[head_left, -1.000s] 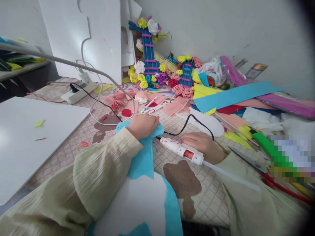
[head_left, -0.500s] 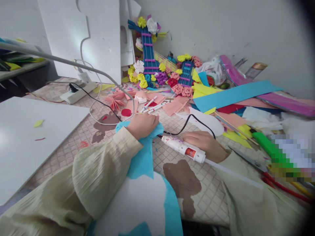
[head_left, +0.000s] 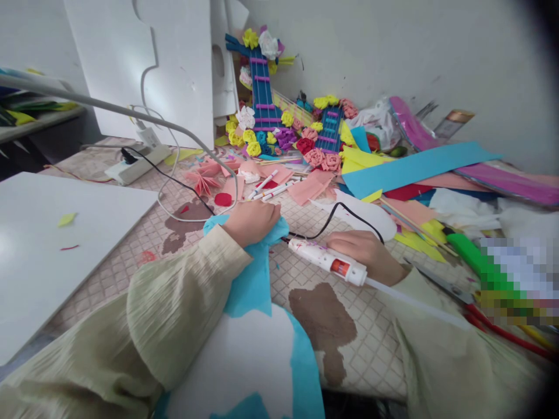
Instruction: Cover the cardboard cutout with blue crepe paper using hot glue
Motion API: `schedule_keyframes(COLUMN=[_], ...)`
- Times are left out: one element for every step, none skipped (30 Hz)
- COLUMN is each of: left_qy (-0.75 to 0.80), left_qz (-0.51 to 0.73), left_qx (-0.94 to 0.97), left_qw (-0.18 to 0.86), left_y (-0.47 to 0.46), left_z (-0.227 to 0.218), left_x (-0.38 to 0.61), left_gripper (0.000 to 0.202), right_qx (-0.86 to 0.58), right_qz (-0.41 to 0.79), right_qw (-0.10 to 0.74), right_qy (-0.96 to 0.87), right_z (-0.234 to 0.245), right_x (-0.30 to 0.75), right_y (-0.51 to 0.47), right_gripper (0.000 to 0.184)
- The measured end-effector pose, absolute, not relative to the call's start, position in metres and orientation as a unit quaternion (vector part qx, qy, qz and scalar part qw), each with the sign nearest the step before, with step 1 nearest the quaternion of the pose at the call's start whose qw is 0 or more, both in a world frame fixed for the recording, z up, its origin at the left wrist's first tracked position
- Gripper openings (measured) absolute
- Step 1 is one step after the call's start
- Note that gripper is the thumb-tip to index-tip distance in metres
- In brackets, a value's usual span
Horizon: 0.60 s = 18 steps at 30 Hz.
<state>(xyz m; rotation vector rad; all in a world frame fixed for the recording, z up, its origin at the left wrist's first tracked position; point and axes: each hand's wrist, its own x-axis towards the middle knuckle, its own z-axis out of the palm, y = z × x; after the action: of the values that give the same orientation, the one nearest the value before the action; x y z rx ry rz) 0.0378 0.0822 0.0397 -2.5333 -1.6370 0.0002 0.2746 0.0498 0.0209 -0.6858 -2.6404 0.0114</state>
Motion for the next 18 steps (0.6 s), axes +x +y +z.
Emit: schedule_keyframes(left_qy=[-0.541,-0.541,-0.543,-0.545,-0.546,-0.547,-0.548,-0.547,-0.544,-0.541,-0.541,-0.540,-0.540,-0.543,-0.545,-0.543,-0.539,-0.536], left_qz=[-0.001,0.000,0.000,-0.001,-0.002,-0.004,-0.007,-0.007,-0.004,0.000,0.003,0.007,0.013,0.018,0.023,0.030,0.036,0.039], left_qx=[-0.839,-0.839,-0.838,-0.836,-0.835,-0.835,-0.834,-0.835,-0.837,-0.838,-0.838,-0.838,-0.838,-0.836,-0.835,-0.836,-0.838,-0.840], left_qw=[0.062,0.062,0.062,0.061,0.061,0.060,0.060,0.061,0.063,0.066,0.070,0.073,0.076,0.077,0.077,0.077,0.078,0.080], left_y=[0.0822,0.0822,0.0822,0.0823,0.0824,0.0826,0.0828,0.0831,0.0833,0.0834,0.0834,0.0832,0.0829,0.0825,0.0821,0.0817,0.0814,0.0812], left_z=[0.0397,0.0398,0.0398,0.0397,0.0396,0.0393,0.0389,0.0385,0.0381,0.0379,0.0378,0.0381,0.0386,0.0392,0.0400,0.0406,0.0411,0.0413], left_x=[0.0378,0.0378,0.0378,0.0377,0.0375,0.0373,0.0370,0.0368,0.0365,0.0364,0.0364,0.0365,0.0367,0.0369,0.0371,0.0373,0.0374,0.0374], left_gripper=[0.050,0.050,0.050,0.050,0.050,0.050,0.050,0.050,0.050,0.050,0.050,0.050,0.050,0.049,0.049,0.047,0.047,0.046], right_qx=[-0.246,-0.247,-0.248,-0.247,-0.246,-0.245,-0.243,-0.242,-0.241,-0.241,-0.240,-0.238,-0.237,-0.237,-0.238,-0.242,-0.246,-0.251], right_qz=[0.002,0.000,-0.001,0.000,0.001,0.002,0.003,0.002,0.001,-0.001,-0.001,0.000,0.003,0.007,0.012,0.016,0.019,0.021], right_qw=[0.204,0.202,0.201,0.199,0.199,0.199,0.198,0.198,0.198,0.199,0.198,0.197,0.196,0.194,0.192,0.192,0.191,0.190], right_qy=[-0.948,-0.948,-0.948,-0.948,-0.949,-0.949,-0.950,-0.950,-0.950,-0.950,-0.950,-0.951,-0.951,-0.952,-0.952,-0.951,-0.950,-0.949], right_z=[0.0213,0.0218,0.0224,0.0229,0.0235,0.0241,0.0247,0.0254,0.0260,0.0265,0.0268,0.0270,0.0270,0.0268,0.0264,0.0259,0.0253,0.0247], right_x=[0.2747,0.2748,0.2748,0.2748,0.2748,0.2748,0.2747,0.2746,0.2746,0.2745,0.2744,0.2743,0.2742,0.2741,0.2739,0.2738,0.2736,0.2734], right_y=[0.0499,0.0499,0.0499,0.0498,0.0497,0.0496,0.0495,0.0494,0.0493,0.0492,0.0492,0.0492,0.0492,0.0492,0.0492,0.0491,0.0489,0.0485], right_gripper=[0.037,0.036,0.036,0.035,0.034,0.034,0.034,0.033,0.033,0.033,0.033,0.032,0.033,0.033,0.033,0.033,0.033,0.033])
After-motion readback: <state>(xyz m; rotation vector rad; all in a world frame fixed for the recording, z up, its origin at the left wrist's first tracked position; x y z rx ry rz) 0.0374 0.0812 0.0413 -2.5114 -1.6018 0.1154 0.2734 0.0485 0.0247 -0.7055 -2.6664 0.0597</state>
